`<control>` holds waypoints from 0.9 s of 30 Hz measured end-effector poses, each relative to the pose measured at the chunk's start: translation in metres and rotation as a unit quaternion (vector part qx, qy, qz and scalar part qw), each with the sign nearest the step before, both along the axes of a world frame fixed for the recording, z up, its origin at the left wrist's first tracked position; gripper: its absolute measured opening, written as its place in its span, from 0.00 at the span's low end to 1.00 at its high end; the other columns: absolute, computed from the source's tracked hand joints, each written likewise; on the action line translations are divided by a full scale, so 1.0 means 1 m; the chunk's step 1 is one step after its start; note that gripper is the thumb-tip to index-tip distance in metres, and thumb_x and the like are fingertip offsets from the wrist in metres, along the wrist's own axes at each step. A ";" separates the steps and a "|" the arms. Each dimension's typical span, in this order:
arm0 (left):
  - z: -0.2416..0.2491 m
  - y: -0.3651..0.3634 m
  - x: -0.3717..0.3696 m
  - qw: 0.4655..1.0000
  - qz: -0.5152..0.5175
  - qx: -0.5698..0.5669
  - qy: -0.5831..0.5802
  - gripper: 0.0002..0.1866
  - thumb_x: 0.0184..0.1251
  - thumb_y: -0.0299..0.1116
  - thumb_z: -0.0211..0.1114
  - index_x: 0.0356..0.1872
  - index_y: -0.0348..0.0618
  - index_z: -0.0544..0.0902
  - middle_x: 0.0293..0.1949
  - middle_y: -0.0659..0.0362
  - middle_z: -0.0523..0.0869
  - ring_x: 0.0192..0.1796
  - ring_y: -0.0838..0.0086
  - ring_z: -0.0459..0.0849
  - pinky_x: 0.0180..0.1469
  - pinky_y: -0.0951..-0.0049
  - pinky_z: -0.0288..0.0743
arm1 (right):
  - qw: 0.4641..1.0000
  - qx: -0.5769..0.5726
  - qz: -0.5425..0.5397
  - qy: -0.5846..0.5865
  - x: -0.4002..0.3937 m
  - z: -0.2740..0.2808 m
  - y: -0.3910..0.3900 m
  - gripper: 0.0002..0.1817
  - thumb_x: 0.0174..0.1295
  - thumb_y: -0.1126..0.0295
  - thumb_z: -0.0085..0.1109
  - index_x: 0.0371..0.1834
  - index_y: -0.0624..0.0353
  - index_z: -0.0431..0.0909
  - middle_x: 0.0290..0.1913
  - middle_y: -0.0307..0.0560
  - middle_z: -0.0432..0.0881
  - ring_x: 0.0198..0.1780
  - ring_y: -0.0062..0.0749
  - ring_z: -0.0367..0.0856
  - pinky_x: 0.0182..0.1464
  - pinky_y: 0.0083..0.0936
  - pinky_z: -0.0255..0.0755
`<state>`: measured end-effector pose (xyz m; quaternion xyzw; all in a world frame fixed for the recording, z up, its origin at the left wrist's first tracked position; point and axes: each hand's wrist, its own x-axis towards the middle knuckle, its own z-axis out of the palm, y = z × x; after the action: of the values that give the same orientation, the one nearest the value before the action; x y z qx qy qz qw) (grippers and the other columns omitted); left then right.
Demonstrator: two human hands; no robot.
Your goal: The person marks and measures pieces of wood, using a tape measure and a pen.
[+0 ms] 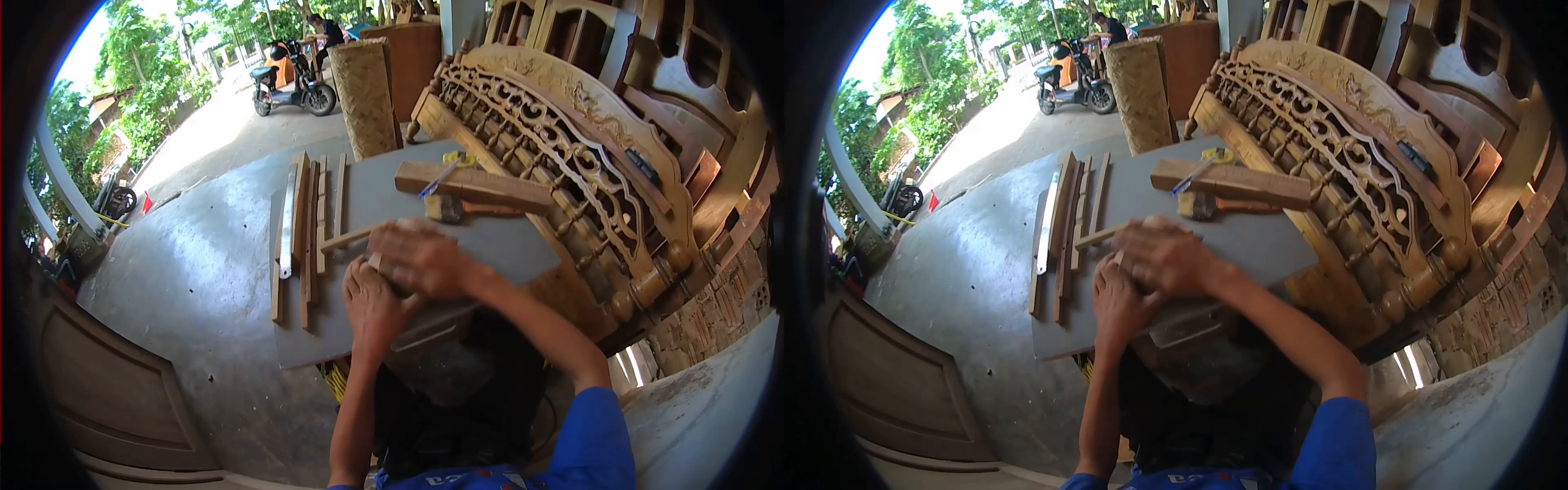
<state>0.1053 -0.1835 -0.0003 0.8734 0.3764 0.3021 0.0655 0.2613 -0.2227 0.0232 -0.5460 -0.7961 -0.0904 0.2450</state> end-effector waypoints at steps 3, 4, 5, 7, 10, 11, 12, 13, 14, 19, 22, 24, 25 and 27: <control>0.001 -0.003 -0.004 0.998 0.004 -0.055 0.000 0.43 0.42 0.51 0.70 0.52 0.26 0.63 0.58 0.39 0.64 0.65 0.52 0.59 0.68 0.59 0.49 | 0.997 -0.030 -0.071 -0.025 0.002 -0.004 0.002 0.25 0.66 0.59 0.40 0.64 0.55 0.65 0.66 0.46 0.65 0.70 0.41 0.57 0.70 0.46 0.42; -0.001 -0.002 -0.006 0.999 0.002 -0.052 0.006 0.43 0.42 0.51 0.70 0.52 0.26 0.63 0.58 0.39 0.65 0.65 0.52 0.59 0.68 0.60 0.49 | 0.997 -0.010 -0.058 -0.049 -0.009 0.001 -0.003 0.24 0.66 0.60 0.40 0.64 0.55 0.65 0.66 0.46 0.65 0.70 0.41 0.57 0.70 0.46 0.43; -0.002 -0.001 -0.005 0.998 0.000 -0.053 0.014 0.44 0.41 0.51 0.71 0.51 0.26 0.63 0.58 0.39 0.65 0.65 0.52 0.59 0.68 0.60 0.49 | 0.996 0.005 -0.044 -0.072 -0.016 0.004 -0.010 0.24 0.66 0.60 0.40 0.64 0.55 0.65 0.65 0.47 0.66 0.70 0.41 0.57 0.70 0.45 0.43; 0.001 -0.001 -0.002 0.998 0.006 -0.058 0.008 0.44 0.42 0.50 0.70 0.54 0.27 0.62 0.58 0.40 0.65 0.65 0.53 0.59 0.68 0.59 0.49 | 0.999 0.009 0.019 -0.031 -0.017 0.005 -0.014 0.24 0.66 0.60 0.42 0.62 0.57 0.66 0.64 0.47 0.68 0.69 0.40 0.59 0.69 0.44 0.46; 0.003 -0.006 -0.004 0.997 0.021 -0.073 0.025 0.42 0.46 0.48 0.67 0.59 0.33 0.61 0.59 0.44 0.65 0.66 0.54 0.59 0.68 0.58 0.48 | 0.992 -0.010 -0.120 -0.023 0.002 0.002 0.008 0.25 0.66 0.56 0.40 0.63 0.55 0.67 0.64 0.44 0.69 0.68 0.37 0.60 0.68 0.42 0.49; -0.006 -0.001 -0.006 0.999 0.006 -0.019 0.025 0.41 0.47 0.47 0.67 0.60 0.34 0.61 0.59 0.45 0.66 0.66 0.54 0.59 0.68 0.58 0.48 | 0.998 -0.003 -0.055 -0.016 -0.007 -0.003 0.003 0.25 0.66 0.56 0.41 0.63 0.55 0.66 0.64 0.45 0.69 0.68 0.38 0.61 0.68 0.41 0.49; -0.025 0.009 -0.007 0.999 -0.008 0.036 0.023 0.41 0.47 0.47 0.67 0.60 0.36 0.61 0.59 0.46 0.66 0.66 0.54 0.59 0.68 0.58 0.48 | 1.000 0.003 0.011 -0.010 -0.026 0.002 -0.009 0.26 0.66 0.55 0.41 0.64 0.56 0.66 0.64 0.45 0.68 0.68 0.39 0.61 0.68 0.40 0.49; -0.031 0.013 -0.009 0.996 -0.021 0.088 0.025 0.40 0.48 0.47 0.66 0.60 0.38 0.62 0.60 0.47 0.66 0.66 0.54 0.59 0.68 0.58 0.48 | 0.997 0.005 0.077 -0.001 -0.036 0.006 -0.017 0.26 0.67 0.55 0.41 0.64 0.56 0.65 0.64 0.45 0.68 0.67 0.40 0.62 0.68 0.40 0.49; -0.034 0.015 -0.013 0.997 -0.044 0.054 0.034 0.41 0.48 0.46 0.67 0.63 0.41 0.61 0.61 0.48 0.65 0.67 0.54 0.58 0.68 0.59 0.48 | 0.993 -0.026 0.112 0.014 -0.036 0.007 -0.018 0.26 0.68 0.54 0.40 0.64 0.58 0.65 0.65 0.48 0.67 0.67 0.42 0.62 0.68 0.40 0.50; 0.008 -0.003 -0.010 0.995 -0.048 -0.071 -0.049 0.48 0.45 0.45 0.71 0.66 0.37 0.56 0.63 0.46 0.61 0.67 0.52 0.56 0.68 0.57 0.50 | 0.873 -0.132 0.198 0.427 -0.019 0.042 -0.012 0.31 0.69 0.49 0.34 0.64 0.63 0.64 0.63 0.53 0.68 0.64 0.40 0.65 0.65 0.33 0.58; 0.013 -0.003 -0.009 0.958 -0.076 -0.108 -0.253 0.51 0.39 0.38 0.77 0.64 0.33 0.56 0.61 0.45 0.62 0.66 0.51 0.58 0.67 0.57 0.55 | 0.804 -0.119 0.254 0.525 -0.025 0.043 -0.001 0.31 0.70 0.51 0.36 0.62 0.70 0.64 0.56 0.54 0.75 0.57 0.35 0.73 0.61 0.27 0.63; 0.007 0.006 -0.009 0.946 -0.100 -0.135 -0.277 0.53 0.36 0.35 0.78 0.65 0.34 0.55 0.61 0.45 0.63 0.65 0.53 0.61 0.65 0.59 0.58 | 0.800 -0.145 0.225 0.536 -0.035 0.032 0.003 0.31 0.71 0.51 0.35 0.62 0.70 0.64 0.55 0.54 0.75 0.55 0.32 0.74 0.60 0.25 0.65; 0.005 0.011 -0.011 0.939 -0.116 -0.148 -0.288 0.53 0.35 0.34 0.79 0.65 0.35 0.54 0.61 0.46 0.63 0.64 0.54 0.63 0.65 0.61 0.59 | 0.799 -0.155 0.209 0.542 -0.038 0.028 0.005 0.31 0.71 0.51 0.35 0.62 0.70 0.64 0.54 0.54 0.76 0.55 0.31 0.74 0.60 0.25 0.65; 0.011 0.013 -0.017 0.923 -0.135 -0.081 -0.352 0.46 0.33 0.28 0.79 0.60 0.36 0.65 0.56 0.49 0.70 0.60 0.59 0.70 0.60 0.64 0.66 | 0.716 -0.151 0.257 0.631 -0.031 0.029 0.011 0.30 0.71 0.51 0.34 0.59 0.71 0.67 0.51 0.53 0.76 0.52 0.31 0.76 0.59 0.25 0.67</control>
<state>0.0883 -0.1704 0.0103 0.7450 0.2309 0.5471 0.3040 0.2302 -0.2113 0.0520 -0.2803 -0.5691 0.4629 0.6191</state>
